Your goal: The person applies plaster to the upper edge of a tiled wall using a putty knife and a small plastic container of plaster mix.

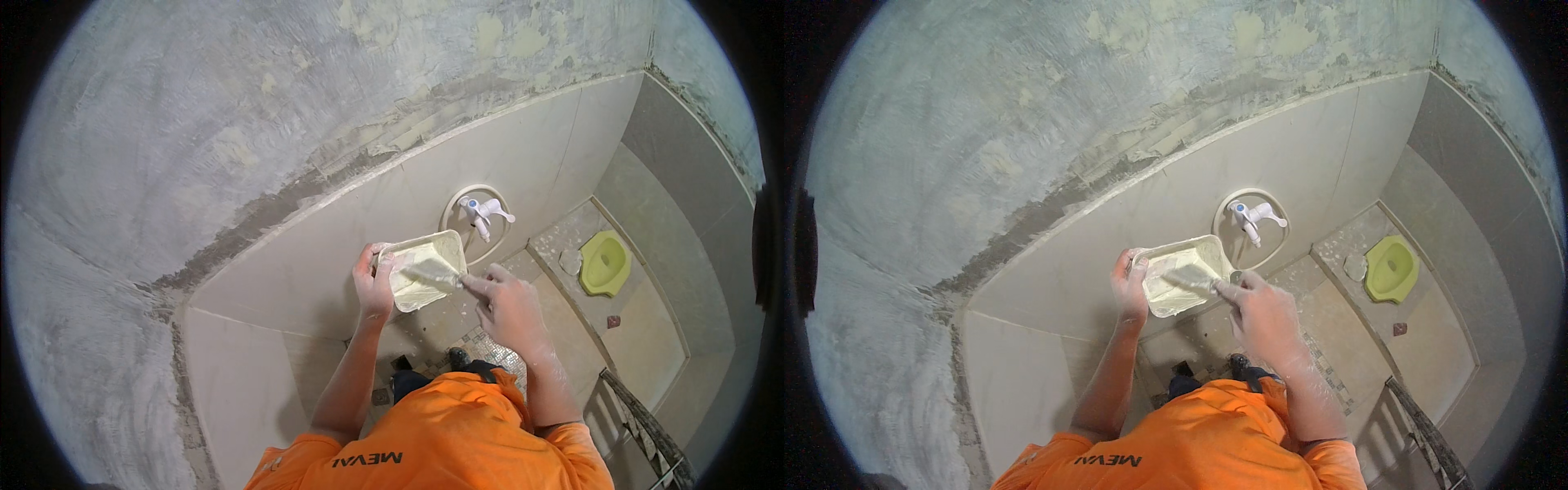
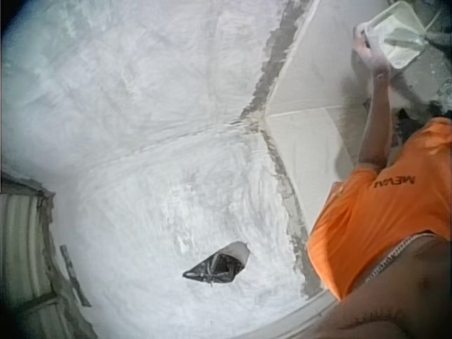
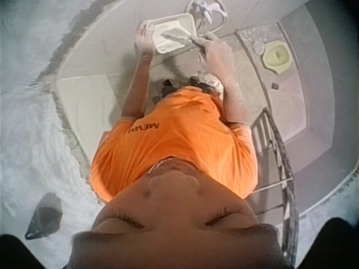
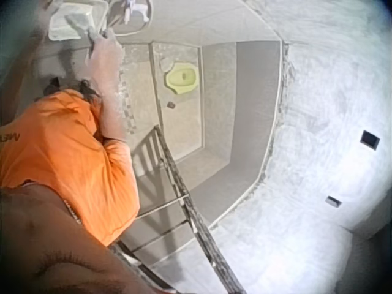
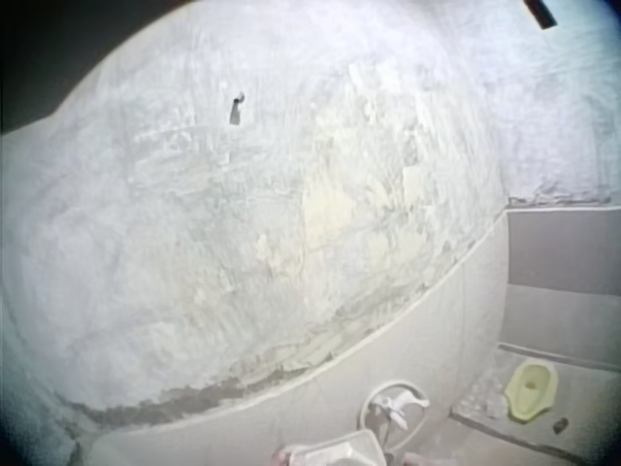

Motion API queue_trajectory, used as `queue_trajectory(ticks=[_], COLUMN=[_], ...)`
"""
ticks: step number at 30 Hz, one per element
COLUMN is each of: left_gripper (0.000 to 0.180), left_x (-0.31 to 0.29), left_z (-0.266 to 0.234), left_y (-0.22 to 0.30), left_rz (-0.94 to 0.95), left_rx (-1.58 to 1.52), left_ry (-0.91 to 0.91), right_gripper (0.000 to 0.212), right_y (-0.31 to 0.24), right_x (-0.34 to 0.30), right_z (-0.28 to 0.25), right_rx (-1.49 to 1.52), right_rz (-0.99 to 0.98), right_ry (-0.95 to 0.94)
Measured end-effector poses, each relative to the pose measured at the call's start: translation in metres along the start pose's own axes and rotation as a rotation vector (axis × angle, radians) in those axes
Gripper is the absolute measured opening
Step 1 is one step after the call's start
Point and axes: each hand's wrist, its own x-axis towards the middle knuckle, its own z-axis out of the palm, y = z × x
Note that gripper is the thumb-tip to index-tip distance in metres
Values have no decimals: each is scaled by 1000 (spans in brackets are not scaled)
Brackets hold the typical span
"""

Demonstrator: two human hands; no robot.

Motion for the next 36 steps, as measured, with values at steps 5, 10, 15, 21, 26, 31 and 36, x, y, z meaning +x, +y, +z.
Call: queue_trajectory(ticks=[5,10,15,21,26,31,36], left_gripper=[15,14,15,18,18,20,33], left_x=[-1,2,0,-9,-13,-9,-8], left_z=[-4,-18,-20,-13,-8,-17,-27], left_y=[1,-21,-33,-21,-15,-31,-40], left_rz=[-49,-126,-126,-41,-28,-94,-282], left_rx=[-12,-123,-140,27,63,-92,-265], left_ry=[8,162,214,214,159,179,339], right_gripper=[36,29,22,20,18,16,20], right_y=[7,14,36,40,27,10,-1], right_x=[7,-6,-10,-12,-3,7,7], right_z=[7,29,54,86,88,76,46], right_rx=[-119,-30,345,985,1498,1488,1016], right_rz=[98,120,374,742,922,823,513], right_ry=[17,-35,-170,-347,-508,-427,-197])
